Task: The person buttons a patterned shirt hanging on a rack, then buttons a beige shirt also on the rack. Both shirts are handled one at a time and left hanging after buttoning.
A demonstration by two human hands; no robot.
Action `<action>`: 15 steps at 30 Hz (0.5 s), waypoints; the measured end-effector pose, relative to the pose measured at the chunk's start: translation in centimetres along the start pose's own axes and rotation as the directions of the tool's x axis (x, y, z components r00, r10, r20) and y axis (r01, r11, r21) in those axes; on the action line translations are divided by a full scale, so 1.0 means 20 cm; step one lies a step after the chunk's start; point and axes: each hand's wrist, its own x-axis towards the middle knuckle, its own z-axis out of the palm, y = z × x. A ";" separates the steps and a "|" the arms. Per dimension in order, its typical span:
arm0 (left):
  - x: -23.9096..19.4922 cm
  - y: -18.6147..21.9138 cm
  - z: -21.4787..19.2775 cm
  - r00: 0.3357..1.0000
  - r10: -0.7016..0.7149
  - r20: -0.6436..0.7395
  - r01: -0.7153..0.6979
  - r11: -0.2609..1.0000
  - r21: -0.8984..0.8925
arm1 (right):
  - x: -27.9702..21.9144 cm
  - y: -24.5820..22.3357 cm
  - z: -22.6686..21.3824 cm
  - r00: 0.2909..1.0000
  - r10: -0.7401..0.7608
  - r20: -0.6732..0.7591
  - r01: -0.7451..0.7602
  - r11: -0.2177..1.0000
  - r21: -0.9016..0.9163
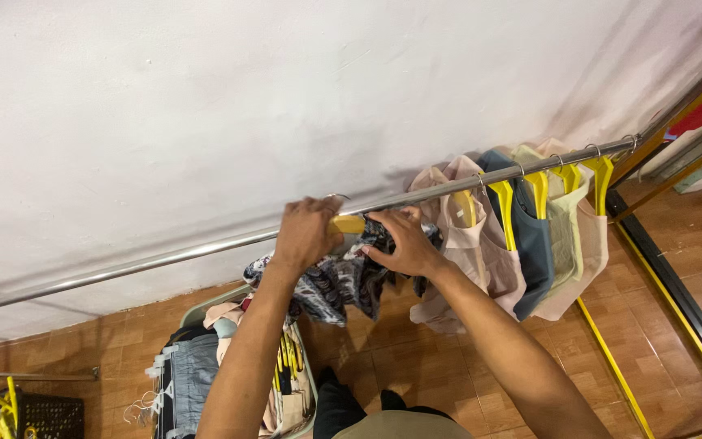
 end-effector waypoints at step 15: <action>-0.01 0.15 -0.03 0.972 0.153 0.177 -0.149 0.988 -0.039 | 0.03 -0.18 -0.19 0.985 0.021 0.172 -0.031 0.998 0.059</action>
